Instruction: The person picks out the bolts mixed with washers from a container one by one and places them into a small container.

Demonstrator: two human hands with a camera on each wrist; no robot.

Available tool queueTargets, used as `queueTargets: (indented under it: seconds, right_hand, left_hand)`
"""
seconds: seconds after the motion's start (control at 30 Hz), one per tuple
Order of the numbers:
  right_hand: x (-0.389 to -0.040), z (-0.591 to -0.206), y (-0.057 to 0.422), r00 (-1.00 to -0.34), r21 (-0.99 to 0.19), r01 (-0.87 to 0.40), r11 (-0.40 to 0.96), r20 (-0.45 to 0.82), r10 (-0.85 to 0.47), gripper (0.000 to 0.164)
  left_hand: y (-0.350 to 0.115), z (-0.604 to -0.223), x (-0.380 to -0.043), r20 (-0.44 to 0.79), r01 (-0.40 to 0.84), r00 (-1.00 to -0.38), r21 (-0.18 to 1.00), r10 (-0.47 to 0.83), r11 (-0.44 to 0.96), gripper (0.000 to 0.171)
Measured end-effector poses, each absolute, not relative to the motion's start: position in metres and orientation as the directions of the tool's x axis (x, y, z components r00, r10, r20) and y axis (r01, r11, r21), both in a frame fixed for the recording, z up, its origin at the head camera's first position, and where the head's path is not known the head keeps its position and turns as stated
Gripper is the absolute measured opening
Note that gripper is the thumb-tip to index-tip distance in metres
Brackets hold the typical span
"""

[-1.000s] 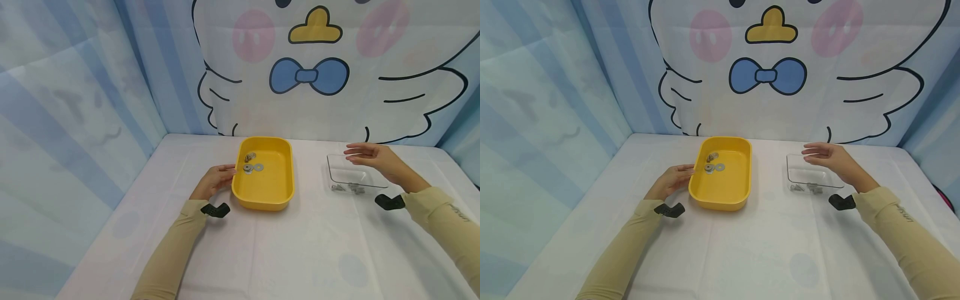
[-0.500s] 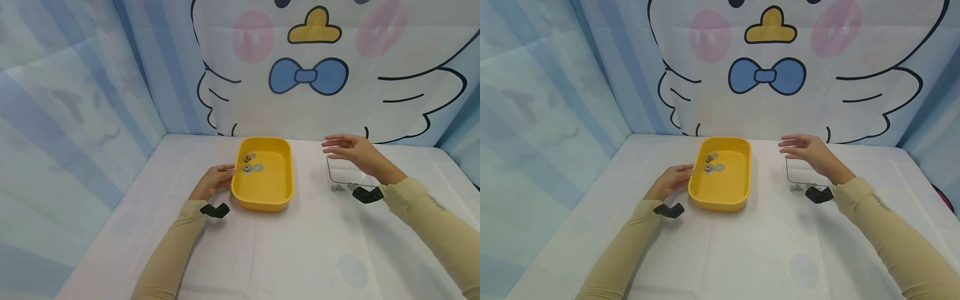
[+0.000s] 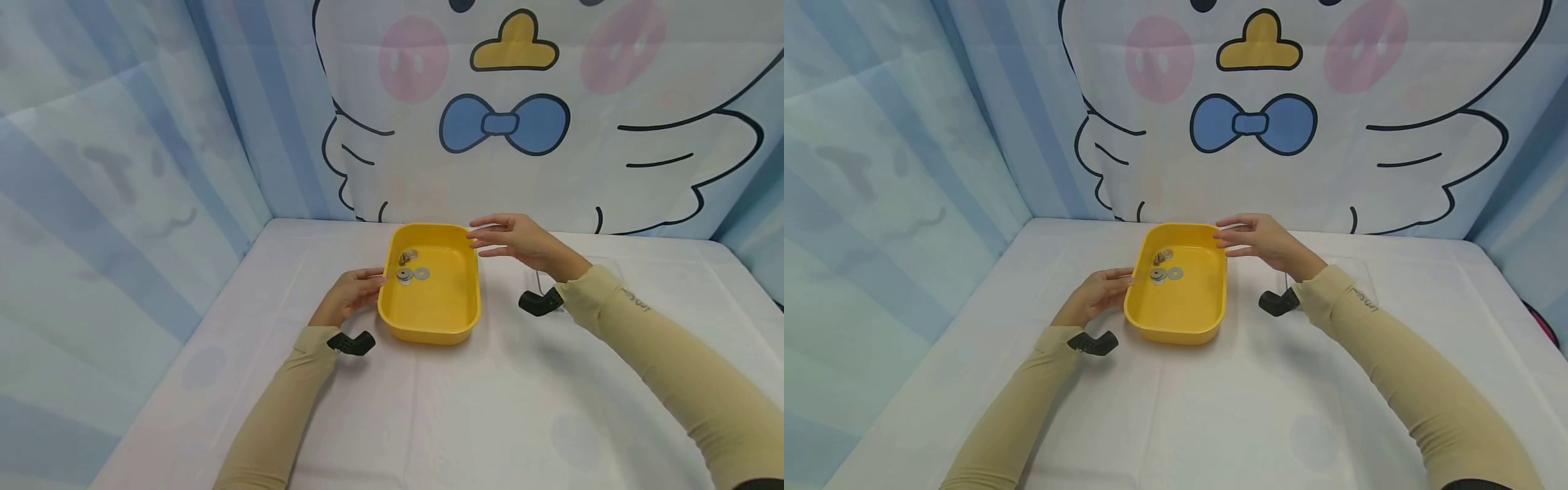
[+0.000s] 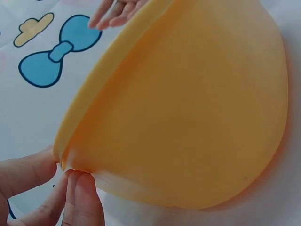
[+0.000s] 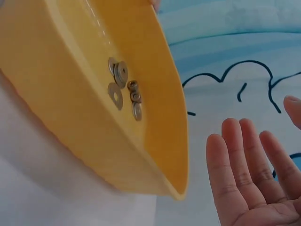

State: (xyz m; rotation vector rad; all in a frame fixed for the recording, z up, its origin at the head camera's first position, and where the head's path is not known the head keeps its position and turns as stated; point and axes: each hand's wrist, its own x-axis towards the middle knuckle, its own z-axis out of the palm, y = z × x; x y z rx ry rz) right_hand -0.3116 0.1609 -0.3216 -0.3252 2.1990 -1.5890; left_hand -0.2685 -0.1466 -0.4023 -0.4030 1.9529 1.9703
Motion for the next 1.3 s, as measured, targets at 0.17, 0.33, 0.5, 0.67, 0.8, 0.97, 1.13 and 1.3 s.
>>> queueTargets:
  seconds: [0.17, 0.33, 0.5, 0.67, 0.8, 0.97, 1.13, 1.3]
  right_hand:
    - [-0.319, -0.324, 0.139, -0.869, -0.942, 0.074, 0.326, -0.221, -0.442, 0.052]
    - [-0.328, -0.331, 0.119, -0.864, -0.94, 0.095, 0.326, -0.241, -0.442, 0.048]
    - [-0.333, -0.339, 0.104, -0.851, -0.94, 0.105, 0.326, -0.254, -0.459, 0.048]
    - [-0.335, -0.343, 0.093, -0.843, -0.934, 0.127, 0.334, -0.279, -0.46, 0.047]
    - [-0.338, -0.347, 0.085, -0.841, -0.93, 0.152, 0.336, -0.3, -0.451, 0.046]
    - [-0.343, -0.353, 0.075, -0.827, -0.922, 0.198, 0.332, -0.339, -0.449, 0.046]
    - [-0.348, -0.36, 0.064, -0.813, -0.913, 0.24, 0.33, -0.375, -0.446, 0.045]
    - [-0.353, -0.368, 0.055, -0.792, -0.909, 0.275, 0.312, -0.398, -0.463, 0.044]
  left_hand:
    - [-0.146, -0.402, -0.268, -0.426, -0.426, -0.904, 0.904, 0.033, 0.006, 0.044]
    - [-0.146, -0.401, -0.269, -0.425, -0.424, -0.905, 0.905, 0.015, 0.045, 0.044]
    - [-0.145, -0.397, -0.271, -0.426, -0.423, -0.905, 0.901, 0.005, 0.096, 0.041]
    - [-0.147, -0.392, -0.274, -0.474, -0.471, -0.88, 0.876, 0.006, 0.102, 0.038]
    - [-0.15, -0.39, -0.274, -0.499, -0.494, -0.866, 0.863, 0.035, 0.103, 0.039]
    - [-0.152, -0.388, -0.274, -0.523, -0.516, -0.849, 0.851, 0.071, 0.099, 0.044]
    - [-0.152, -0.389, -0.275, -0.534, -0.527, -0.842, 0.845, 0.083, 0.094, 0.047]
    - [-0.153, -0.389, -0.276, -0.532, -0.526, -0.841, 0.847, 0.097, 0.082, 0.048]
